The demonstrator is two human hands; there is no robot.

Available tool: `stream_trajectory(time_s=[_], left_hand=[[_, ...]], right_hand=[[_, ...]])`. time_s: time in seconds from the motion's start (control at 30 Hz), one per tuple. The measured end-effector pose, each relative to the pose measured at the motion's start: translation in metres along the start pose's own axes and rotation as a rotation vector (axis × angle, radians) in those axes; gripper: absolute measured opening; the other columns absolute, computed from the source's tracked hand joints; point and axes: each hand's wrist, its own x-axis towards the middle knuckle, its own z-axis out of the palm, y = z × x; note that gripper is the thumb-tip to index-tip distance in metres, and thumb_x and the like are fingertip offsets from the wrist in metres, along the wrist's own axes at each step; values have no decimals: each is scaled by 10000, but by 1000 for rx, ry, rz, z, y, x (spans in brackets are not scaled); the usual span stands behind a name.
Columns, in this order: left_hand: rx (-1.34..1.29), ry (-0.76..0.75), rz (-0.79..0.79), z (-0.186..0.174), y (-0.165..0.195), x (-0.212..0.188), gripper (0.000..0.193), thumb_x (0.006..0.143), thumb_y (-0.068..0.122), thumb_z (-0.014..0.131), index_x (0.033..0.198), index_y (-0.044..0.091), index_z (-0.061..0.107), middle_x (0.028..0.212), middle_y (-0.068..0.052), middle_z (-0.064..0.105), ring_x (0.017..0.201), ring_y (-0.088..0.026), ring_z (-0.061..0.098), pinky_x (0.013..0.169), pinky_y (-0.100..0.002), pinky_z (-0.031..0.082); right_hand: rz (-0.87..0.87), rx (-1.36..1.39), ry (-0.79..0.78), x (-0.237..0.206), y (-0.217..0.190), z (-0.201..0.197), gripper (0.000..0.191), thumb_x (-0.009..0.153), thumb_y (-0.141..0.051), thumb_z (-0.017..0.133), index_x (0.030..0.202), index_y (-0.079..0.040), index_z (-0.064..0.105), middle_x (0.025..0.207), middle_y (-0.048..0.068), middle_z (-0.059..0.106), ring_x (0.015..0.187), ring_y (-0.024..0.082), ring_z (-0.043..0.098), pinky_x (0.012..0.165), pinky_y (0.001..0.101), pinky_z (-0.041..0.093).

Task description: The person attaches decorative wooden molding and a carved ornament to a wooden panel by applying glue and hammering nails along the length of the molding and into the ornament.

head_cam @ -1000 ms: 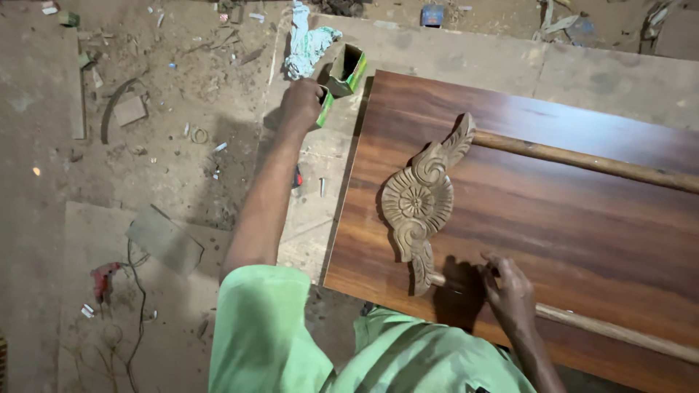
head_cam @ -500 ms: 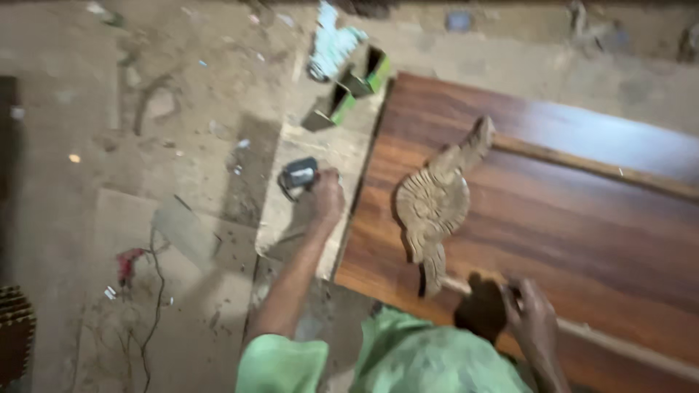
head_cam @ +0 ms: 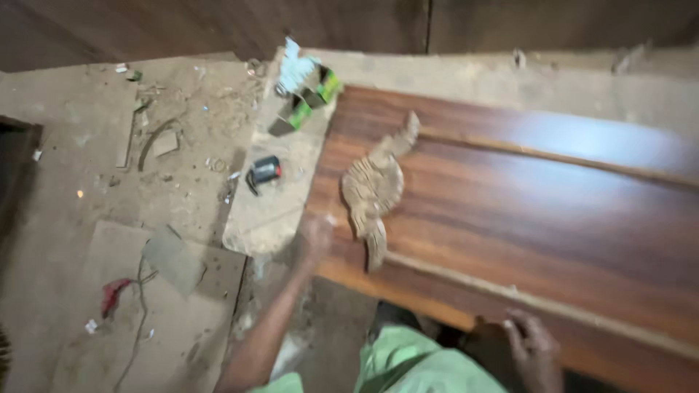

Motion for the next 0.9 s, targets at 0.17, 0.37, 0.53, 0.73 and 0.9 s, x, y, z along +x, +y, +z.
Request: stream_trajectory(time_s=[0.17, 0.37, 0.53, 0.73, 0.9], left_hand=[[-161, -756, -291, 91, 90, -207, 381, 1000, 401, 601, 1111, 43, 666, 1099, -186, 638, 1024, -350, 598, 902, -478, 464], [-476, -1165, -444, 169, 115, -236, 713, 1047, 563, 432, 1516, 26, 437, 1601, -184, 390, 1499, -358, 318, 1211, -470, 263], [-93, -1563, -943, 209, 124, -217, 667, 1032, 498, 391, 1372, -35, 602, 1454, -209, 595, 1335, -343, 572, 1093, -447, 427], [86, -1473, -674, 257, 174, -224, 569, 1040, 467, 448, 1231, -48, 596, 1289, -249, 578, 1195, -365, 573, 1000, -457, 445], [143, -1316, -515, 303, 228, -247, 514, 1046, 442, 495, 1113, -58, 592, 1151, -281, 563, 1079, -383, 573, 922, -466, 461]], right_hand=[[375, -17, -164, -87, 76, -54, 282, 973, -210, 706, 1208, -57, 740, 1043, 156, 766, 904, 231, 753, 879, 367, 583], [628, 121, -454, -123, 89, -43, 350, 976, -264, 639, 1232, -34, 702, 1165, 159, 740, 1066, 269, 715, 972, 397, 542], [793, 224, -303, -160, 109, -57, 415, 992, -340, 584, 1244, -20, 663, 1224, 162, 709, 1126, 296, 680, 999, 416, 516], [1080, 235, -117, -237, 161, -84, 408, 992, -385, 553, 1140, -35, 700, 1143, 171, 739, 1058, 338, 706, 945, 457, 541], [1054, 4, 7, -294, 207, -123, 295, 969, -313, 587, 1026, -83, 762, 1087, 165, 741, 1052, 370, 679, 922, 478, 522]])
